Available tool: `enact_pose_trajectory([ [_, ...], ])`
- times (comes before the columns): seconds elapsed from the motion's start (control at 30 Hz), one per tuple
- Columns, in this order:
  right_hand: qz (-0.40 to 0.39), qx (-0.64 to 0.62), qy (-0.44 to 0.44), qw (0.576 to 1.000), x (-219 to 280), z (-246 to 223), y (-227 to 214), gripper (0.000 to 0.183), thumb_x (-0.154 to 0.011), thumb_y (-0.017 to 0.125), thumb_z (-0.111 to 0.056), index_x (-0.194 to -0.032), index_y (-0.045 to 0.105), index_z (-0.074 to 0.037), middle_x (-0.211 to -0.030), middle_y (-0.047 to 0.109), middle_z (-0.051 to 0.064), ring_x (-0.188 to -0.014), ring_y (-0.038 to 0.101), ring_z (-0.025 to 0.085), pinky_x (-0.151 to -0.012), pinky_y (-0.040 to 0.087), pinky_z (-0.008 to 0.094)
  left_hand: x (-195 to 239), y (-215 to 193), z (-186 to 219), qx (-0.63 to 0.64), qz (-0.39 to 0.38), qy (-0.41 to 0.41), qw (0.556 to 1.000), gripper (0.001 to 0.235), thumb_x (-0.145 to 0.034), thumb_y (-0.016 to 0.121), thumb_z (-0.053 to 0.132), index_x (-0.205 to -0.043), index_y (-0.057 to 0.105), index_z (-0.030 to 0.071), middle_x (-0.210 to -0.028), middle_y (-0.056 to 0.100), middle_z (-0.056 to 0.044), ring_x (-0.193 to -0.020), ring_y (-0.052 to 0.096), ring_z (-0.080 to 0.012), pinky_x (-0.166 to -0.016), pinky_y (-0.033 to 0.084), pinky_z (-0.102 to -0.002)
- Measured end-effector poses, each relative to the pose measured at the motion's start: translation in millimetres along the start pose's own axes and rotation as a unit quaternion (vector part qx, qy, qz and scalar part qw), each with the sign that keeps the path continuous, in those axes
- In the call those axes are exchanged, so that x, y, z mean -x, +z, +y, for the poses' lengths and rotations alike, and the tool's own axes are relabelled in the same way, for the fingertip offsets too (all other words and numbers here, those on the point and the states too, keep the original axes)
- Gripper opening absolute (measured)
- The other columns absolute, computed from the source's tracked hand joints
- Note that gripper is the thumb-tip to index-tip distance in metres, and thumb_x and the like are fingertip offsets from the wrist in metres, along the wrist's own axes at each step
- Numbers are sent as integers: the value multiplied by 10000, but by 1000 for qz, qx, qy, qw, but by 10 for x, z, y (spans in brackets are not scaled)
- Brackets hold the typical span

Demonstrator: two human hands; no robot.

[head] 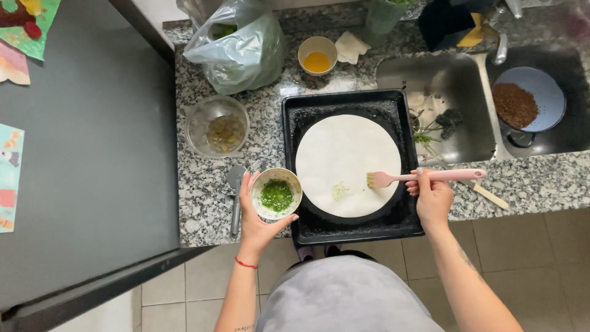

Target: The person mixes oil and herbs in a small bowl, then brushes the mixture onto a round pizza dough placed on a baking tray. They then use a pizza cutter to score the dough surface with a grid pattern.

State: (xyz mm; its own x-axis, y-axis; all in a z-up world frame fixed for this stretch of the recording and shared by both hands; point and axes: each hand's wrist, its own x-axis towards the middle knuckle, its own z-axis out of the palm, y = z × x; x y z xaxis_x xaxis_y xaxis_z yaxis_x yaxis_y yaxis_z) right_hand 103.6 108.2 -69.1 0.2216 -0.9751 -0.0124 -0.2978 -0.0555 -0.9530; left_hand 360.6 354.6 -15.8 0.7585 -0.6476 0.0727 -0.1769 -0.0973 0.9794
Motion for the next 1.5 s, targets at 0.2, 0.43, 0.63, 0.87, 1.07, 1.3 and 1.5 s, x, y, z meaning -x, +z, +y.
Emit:
enact_pose_trajectory([
  [0.2,-126,-25,22,991,197,-28,599,221,-925,622,-186,-781,672,-24,-575,616,130,-488,597,173,-477,526,272,44,-18,37,-27,-1,-9,1000,1288,-418,936,127,-1452,169,94,-1406,387,-193,-1301,377,-337,-1091,292,-470],
  [0.43,-85,-25,-97,991,-247,-430,678,143,-970,601,-136,-878,652,-39,-665,621,115,-579,611,165,-563,539,264,76,-59,42,-13,16,-1,1000,1290,-418,928,92,-1455,161,93,-1413,378,-204,-1300,371,-351,-1082,300,-482],
  [0.63,-251,63,-260,930,187,-551,960,124,-869,636,-123,-970,699,-88,-852,687,136,-783,661,310,-709,545,391,116,-133,31,-16,30,-6,999,1287,-415,928,84,-1451,165,95,-1412,381,-195,-1301,372,-342,-1087,301,-469],
  [0.87,-303,163,-256,904,325,-477,617,121,-864,616,-201,-943,691,-148,-806,700,62,-774,674,263,-734,543,355,177,-195,17,-23,50,-9,998,1277,-419,933,102,-1446,174,81,-1408,387,-195,-1302,370,-347,-1090,292,-471],
  [1.07,-230,106,-262,931,87,-518,1056,97,-881,636,-147,-964,684,-139,-854,688,63,-801,659,248,-755,517,340,202,-185,63,-27,49,-1,998,1263,-419,930,95,-1441,189,68,-1402,394,-206,-1298,372,-358,-1089,292,-477],
  [1.3,-254,140,-260,921,332,-326,540,150,-878,627,-208,-779,660,-101,-705,702,50,-610,673,213,-501,513,272,225,-207,-35,-27,67,2,997,1272,-406,935,93,-1444,201,64,-1393,404,-210,-1293,378,-361,-1087,291,-477],
  [1.5,-388,108,-38,915,-186,-675,1053,286,-885,597,-267,-746,687,-34,-574,661,123,-591,650,219,-679,500,349,257,-188,53,-22,67,-6,997,1264,-409,930,81,-1444,205,72,-1404,395,-202,-1295,378,-352,-1086,296,-467],
])
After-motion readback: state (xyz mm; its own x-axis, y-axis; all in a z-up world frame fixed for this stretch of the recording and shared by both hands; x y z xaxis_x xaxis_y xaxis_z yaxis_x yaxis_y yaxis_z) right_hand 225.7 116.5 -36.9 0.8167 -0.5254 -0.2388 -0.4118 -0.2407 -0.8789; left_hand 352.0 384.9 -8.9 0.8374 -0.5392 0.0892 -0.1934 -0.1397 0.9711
